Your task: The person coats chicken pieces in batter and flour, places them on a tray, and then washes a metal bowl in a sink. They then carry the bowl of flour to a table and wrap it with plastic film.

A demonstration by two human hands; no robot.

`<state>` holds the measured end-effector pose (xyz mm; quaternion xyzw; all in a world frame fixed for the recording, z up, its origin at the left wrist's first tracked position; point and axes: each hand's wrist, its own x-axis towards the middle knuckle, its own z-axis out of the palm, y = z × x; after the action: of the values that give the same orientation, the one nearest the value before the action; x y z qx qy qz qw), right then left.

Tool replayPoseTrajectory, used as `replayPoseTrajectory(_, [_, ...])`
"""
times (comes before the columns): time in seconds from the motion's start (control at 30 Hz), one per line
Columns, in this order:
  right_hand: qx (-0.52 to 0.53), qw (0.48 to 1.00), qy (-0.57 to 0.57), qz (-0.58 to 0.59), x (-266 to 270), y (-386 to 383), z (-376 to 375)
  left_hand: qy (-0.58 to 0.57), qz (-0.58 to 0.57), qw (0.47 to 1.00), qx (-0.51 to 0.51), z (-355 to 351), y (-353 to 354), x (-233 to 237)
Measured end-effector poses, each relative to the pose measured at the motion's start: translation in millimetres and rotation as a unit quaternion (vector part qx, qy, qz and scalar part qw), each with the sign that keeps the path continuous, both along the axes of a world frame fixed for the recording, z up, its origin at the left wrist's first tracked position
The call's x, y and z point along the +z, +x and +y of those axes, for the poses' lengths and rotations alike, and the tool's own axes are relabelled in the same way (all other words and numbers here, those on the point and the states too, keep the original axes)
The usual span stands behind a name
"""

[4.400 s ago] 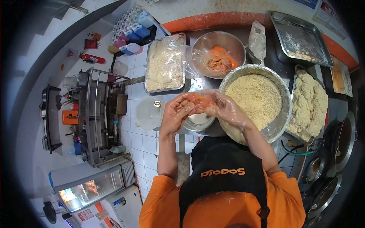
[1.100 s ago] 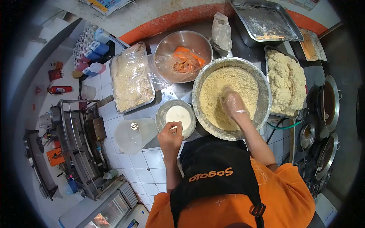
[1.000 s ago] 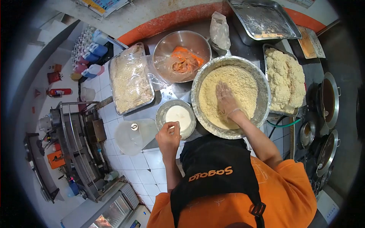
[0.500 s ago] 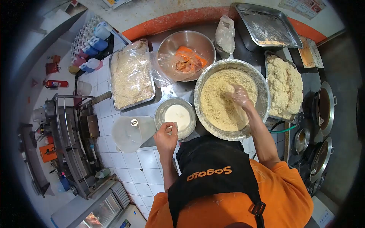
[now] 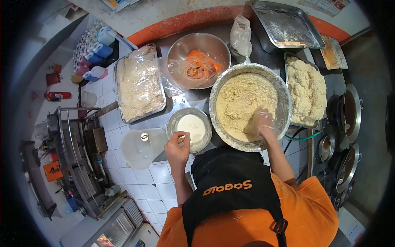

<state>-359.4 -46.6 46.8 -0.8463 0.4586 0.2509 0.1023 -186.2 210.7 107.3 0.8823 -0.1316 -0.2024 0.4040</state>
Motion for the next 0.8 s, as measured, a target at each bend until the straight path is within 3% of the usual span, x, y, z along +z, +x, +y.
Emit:
replayPoseTrajectory(0.03, [-0.008,1.000,0.002,0.001,-27.5,-10.5,1.1,0.009,0.006,1.000,0.005,-0.9,-0.2,-0.6])
replayPoseTrajectory(0.1, [0.053,0.973,0.005,-0.225,-100.1,-36.3,-2.3,0.015,0.013,1.000,0.004,-2.9,-1.4,-4.6])
replayPoseTrajectory(0.13, [0.049,0.973,0.003,-0.224,-88.3,-36.2,-4.9,-0.002,0.000,1.000,-0.007,-1.5,-1.3,-8.2])
replayPoseTrajectory(0.17, [-0.075,0.938,0.145,-0.306,-56.5,-29.2,-8.7,-0.020,-0.011,1.000,-0.014,-1.4,-1.9,-10.3])
replayPoseTrajectory(0.2, [-0.196,0.861,0.285,-0.372,-26.7,-21.6,-7.7,-0.018,-0.010,1.000,-0.012,-2.1,-3.3,-6.5])
replayPoseTrajectory(0.23, [-0.197,0.860,0.287,-0.373,-1.1,-11.0,-1.6,0.002,-0.004,1.000,-0.010,-4.2,-2.5,0.9])
replayPoseTrajectory(0.27, [-0.083,0.939,0.198,-0.268,23.8,0.9,3.6,0.020,0.001,1.000,-0.008,-7.0,-0.9,5.0])
replayPoseTrajectory(0.3, [0.031,0.983,0.099,-0.152,35.2,5.2,6.2,0.019,-0.001,1.000,-0.011,-6.3,0.3,2.1])
replayPoseTrajectory(0.4, [0.001,0.980,0.110,-0.165,-51.3,-4.7,11.0,-0.012,-0.029,0.999,-0.021,-7.3,4.1,-5.4])
replayPoseTrajectory(0.43, [-0.001,0.963,0.128,-0.238,-40.1,-5.8,7.3,-0.001,-0.030,0.999,-0.031,-8.7,4.3,0.2])
replayPoseTrajectory(0.53, [-0.006,0.962,0.142,-0.233,-14.8,-5.1,-0.6,0.006,-0.037,0.999,-0.038,-3.5,2.6,-0.2])
replayPoseTrajectory(0.57, [-0.038,0.978,0.161,-0.127,12.1,11.4,2.4,-0.009,-0.043,0.998,-0.037,-3.3,3.7,-3.6])
replayPoseTrajectory(0.63, [-0.060,0.976,0.150,-0.143,-13.1,13.5,5.5,-0.004,-0.048,0.998,-0.044,-0.9,5.1,-9.4])
replayPoseTrajectory(0.8, [-0.103,0.950,0.166,-0.245,8.4,12.2,-10.0,0.034,-0.037,0.997,-0.058,-8.1,3.6,4.6])
